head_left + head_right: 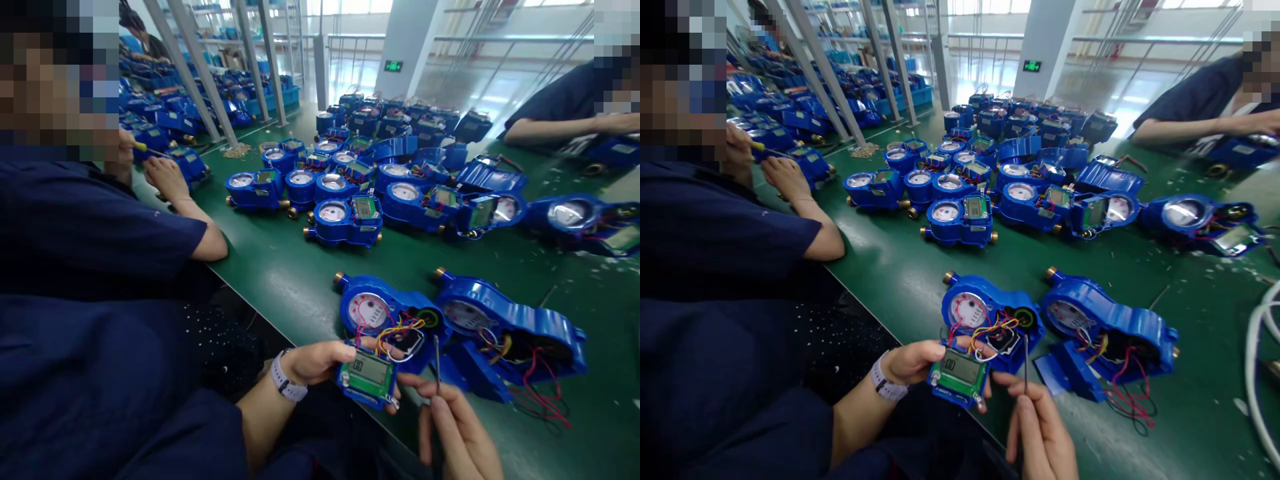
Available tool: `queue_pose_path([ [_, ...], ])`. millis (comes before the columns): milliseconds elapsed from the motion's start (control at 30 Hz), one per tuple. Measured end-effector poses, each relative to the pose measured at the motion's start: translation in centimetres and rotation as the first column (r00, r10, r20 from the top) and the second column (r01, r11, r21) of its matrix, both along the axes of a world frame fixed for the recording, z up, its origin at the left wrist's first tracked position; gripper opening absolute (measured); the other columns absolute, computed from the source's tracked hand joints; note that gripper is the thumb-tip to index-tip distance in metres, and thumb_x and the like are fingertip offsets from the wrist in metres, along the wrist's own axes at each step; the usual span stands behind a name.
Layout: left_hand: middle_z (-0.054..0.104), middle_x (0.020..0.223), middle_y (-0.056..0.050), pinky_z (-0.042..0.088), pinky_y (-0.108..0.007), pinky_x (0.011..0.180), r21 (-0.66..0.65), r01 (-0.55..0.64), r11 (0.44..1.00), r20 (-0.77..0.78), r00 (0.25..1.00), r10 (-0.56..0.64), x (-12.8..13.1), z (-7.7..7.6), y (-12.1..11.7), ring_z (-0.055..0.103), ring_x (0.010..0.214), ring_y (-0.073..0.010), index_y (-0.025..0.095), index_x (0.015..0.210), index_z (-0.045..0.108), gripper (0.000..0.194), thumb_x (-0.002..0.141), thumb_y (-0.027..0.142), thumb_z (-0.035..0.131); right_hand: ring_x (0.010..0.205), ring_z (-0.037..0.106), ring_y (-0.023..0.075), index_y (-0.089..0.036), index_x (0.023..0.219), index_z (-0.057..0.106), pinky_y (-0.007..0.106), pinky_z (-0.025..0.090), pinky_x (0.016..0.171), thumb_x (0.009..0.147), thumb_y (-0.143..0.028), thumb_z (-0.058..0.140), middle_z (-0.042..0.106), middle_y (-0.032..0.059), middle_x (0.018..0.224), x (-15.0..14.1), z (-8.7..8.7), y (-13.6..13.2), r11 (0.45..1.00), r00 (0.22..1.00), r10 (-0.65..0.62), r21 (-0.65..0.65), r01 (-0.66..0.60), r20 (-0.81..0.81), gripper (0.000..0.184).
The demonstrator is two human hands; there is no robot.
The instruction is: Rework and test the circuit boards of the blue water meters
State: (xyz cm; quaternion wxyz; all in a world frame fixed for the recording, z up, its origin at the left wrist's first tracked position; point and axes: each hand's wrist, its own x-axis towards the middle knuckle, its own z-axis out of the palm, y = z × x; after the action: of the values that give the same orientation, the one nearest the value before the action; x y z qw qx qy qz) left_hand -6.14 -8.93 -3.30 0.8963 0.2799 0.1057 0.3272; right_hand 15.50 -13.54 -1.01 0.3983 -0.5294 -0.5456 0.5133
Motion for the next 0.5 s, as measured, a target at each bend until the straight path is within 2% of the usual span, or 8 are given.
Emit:
queue_pose_path([
  [67, 0.072, 0.105, -0.02, 0.046, -0.047, 0.09, -0.003, -0.016, 1.0, -0.003, 1.0, 0.016, -0.3, -0.5, -0.4, 0.071, 0.09, -0.0315, 0.007, 0.131, 0.05, 0.076, 0.08, 0.063, 0.053, 0.041, 0.049, 0.0059, -0.022, 0.099, 0.056, 0.025, 0.051, 0.054, 0.099, -0.04, 0.044, 0.068, 0.0086, 0.109, -0.1, -0.6, 0.4, 0.999, 0.998, -0.004, 0.054, 0.001, 0.065, 0.021],
  [100, 0.072, 0.103, -0.021, 0.047, -0.047, 0.088, -0.016, -0.036, 0.999, -0.013, 0.999, 0.036, -0.3, -0.7, -0.6, 0.071, 0.086, -0.0309, 0.006, 0.129, 0.052, 0.076, 0.084, 0.066, 0.045, 0.048, 0.056, 0.0094, -0.022, 0.102, 0.055, 0.026, 0.052, 0.059, 0.1, -0.039, 0.043, 0.07, 0.0068, 0.098, 0.0, -0.7, 0.6, 0.996, 0.994, 0.004, 0.085, -0.013, 0.107, 0.021],
  [167, 0.073, 0.098, -0.021, 0.049, -0.046, 0.085, -0.064, -0.085, 0.994, -0.038, 0.996, 0.083, -0.2, -0.8, -1.1, 0.072, 0.08, -0.029, 0.005, 0.124, 0.055, 0.077, 0.088, 0.069, 0.031, 0.081, 0.068, 0.0201, -0.022, 0.106, 0.054, 0.03, 0.053, 0.073, 0.101, -0.037, 0.041, 0.064, 0.0012, 0.065, 0.2, -0.9, 0.8, 0.987, 0.983, 0.042, 0.145, -0.069, 0.181, 0.021],
  [233, 0.073, 0.097, -0.02, 0.05, -0.044, 0.084, -0.116, -0.12, 0.986, -0.045, 0.992, 0.115, 0.1, -0.7, -1.4, 0.072, 0.08, -0.0278, 0.007, 0.12, 0.058, 0.075, 0.088, 0.069, 0.031, 0.111, 0.06, 0.025, -0.022, 0.107, 0.055, 0.034, 0.051, 0.082, 0.101, -0.036, 0.04, 0.048, -0.0022, 0.045, 0.4, -0.9, 0.8, 0.979, 0.976, 0.046, 0.185, -0.086, 0.211, 0.021],
  [267, 0.073, 0.098, -0.019, 0.05, -0.043, 0.084, -0.13, -0.132, 0.983, -0.049, 0.991, 0.127, 0.2, -0.7, -1.6, 0.072, 0.083, -0.0276, 0.008, 0.119, 0.059, 0.072, 0.088, 0.068, 0.035, 0.107, 0.062, 0.025, -0.022, 0.107, 0.056, 0.033, 0.052, 0.08, 0.1, -0.037, 0.042, 0.051, -0.0014, 0.049, 0.3, -0.7, 0.7, 0.979, 0.978, 0.035, 0.19, -0.074, 0.203, 0.021],
  [333, 0.073, 0.101, -0.018, 0.048, -0.04, 0.088, -0.141, -0.137, 0.98, -0.052, 0.99, 0.131, 0.4, -0.5, -1.7, 0.071, 0.09, -0.0269, 0.01, 0.119, 0.059, 0.066, 0.086, 0.065, 0.045, 0.073, 0.066, 0.0177, -0.022, 0.11, 0.057, 0.028, 0.052, 0.066, 0.098, -0.038, 0.046, 0.067, 0.0043, 0.082, 0.1, -0.3, 0.0, 0.989, 0.987, -0.005, 0.147, -0.019, 0.161, 0.022],
  [400, 0.073, 0.103, -0.016, 0.047, -0.038, 0.091, -0.145, -0.112, 0.983, -0.043, 0.993, 0.106, 0.5, -0.3, -1.8, 0.069, 0.095, -0.0256, 0.012, 0.122, 0.059, 0.062, 0.083, 0.059, 0.054, 0.052, 0.052, 0.0081, -0.024, 0.117, 0.057, 0.024, 0.048, 0.054, 0.096, -0.04, 0.049, 0.062, 0.009, 0.117, -0.1, 0.3, -1.0, 0.997, 0.992, -0.044, 0.062, 0.037, 0.114, 0.028],
  [500, 0.073, 0.103, -0.013, 0.046, -0.038, 0.09, -0.155, -0.054, 0.986, -0.014, 0.999, 0.052, 0.3, -0.3, -1.6, 0.069, 0.093, -0.0246, 0.013, 0.127, 0.057, 0.062, 0.079, 0.052, 0.06, 0.055, 0.05, 0.0079, -0.029, 0.125, 0.055, 0.022, 0.047, 0.054, 0.096, -0.041, 0.05, 0.06, 0.0061, 0.116, -0.5, 1.4, -3.1, 0.991, 0.984, -0.129, -0.009, 0.131, 0.124, 0.032],
])
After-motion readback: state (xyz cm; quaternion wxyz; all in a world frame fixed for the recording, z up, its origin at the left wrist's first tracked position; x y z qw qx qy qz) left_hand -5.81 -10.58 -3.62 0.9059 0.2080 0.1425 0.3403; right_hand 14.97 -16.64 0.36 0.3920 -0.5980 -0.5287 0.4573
